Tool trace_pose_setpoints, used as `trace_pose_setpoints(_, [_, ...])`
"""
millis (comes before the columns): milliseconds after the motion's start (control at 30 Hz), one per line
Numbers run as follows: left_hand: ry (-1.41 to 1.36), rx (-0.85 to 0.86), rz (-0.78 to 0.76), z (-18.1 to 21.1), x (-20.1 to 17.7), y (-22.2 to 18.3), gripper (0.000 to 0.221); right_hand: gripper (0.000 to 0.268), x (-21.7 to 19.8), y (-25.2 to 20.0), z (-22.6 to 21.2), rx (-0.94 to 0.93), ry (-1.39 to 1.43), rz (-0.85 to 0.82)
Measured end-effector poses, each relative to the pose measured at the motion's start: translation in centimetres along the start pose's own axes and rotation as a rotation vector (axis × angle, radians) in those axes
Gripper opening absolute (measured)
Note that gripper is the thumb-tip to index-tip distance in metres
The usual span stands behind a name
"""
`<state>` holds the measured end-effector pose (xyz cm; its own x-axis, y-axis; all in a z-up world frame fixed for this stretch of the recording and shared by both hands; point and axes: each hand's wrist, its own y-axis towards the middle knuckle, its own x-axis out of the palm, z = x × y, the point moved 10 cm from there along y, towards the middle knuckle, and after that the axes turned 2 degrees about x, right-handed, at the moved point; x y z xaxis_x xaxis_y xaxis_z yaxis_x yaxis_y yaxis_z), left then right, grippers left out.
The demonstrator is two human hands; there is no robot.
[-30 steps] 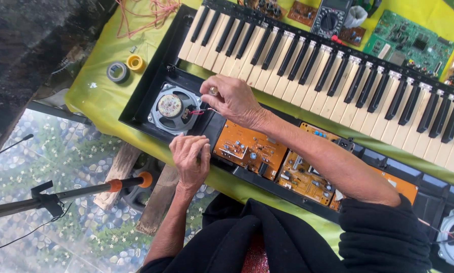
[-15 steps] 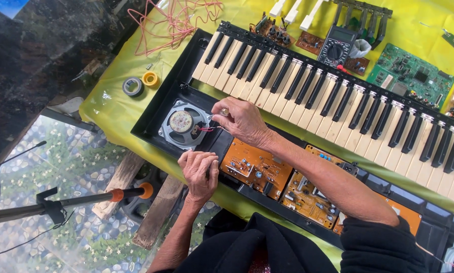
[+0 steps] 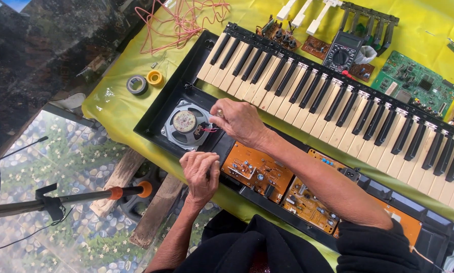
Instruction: Repairing an electronic keyboard by removing and inspecting an internal speaker using a screwdriver.
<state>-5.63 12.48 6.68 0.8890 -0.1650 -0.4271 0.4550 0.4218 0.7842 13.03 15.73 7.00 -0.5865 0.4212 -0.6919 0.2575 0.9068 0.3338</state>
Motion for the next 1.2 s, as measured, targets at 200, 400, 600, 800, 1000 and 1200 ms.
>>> trace_pose_setpoints(200, [0.12, -0.049, 0.025, -4.4, -0.4, 2.2, 0.025, 0.016, 1.1, 2.1, -0.3, 0.017, -0.076, 0.005])
trace_pose_setpoints(400, [0.061, -0.11, -0.266, -5.6, 2.3, 8.2, 0.028, 0.018, -0.8, 3.5, -1.6, 0.029, -0.025, -0.037])
trace_pose_setpoints(600, [0.004, -0.105, -0.276, -9.2, 4.8, 8.7, 0.014, 0.018, -1.6, 3.5, -2.2, 0.049, -0.003, -0.083])
trace_pose_setpoints(800, [0.082, 0.002, -0.261, -10.9, 6.3, 8.9, 0.015, 0.027, -1.4, 3.2, -1.6, 0.099, -0.006, -0.028])
trace_pose_setpoints(1000, [0.102, 0.002, -0.259, -10.6, 5.9, 9.0, 0.02, 0.024, -3.7, 3.2, -2.8, -0.002, 0.095, 0.286])
trace_pose_setpoints(1200, [0.037, -0.023, -0.203, -9.7, 4.6, 8.9, 0.016, 0.02, -1.5, 3.5, -2.4, -0.121, 0.133, 0.366])
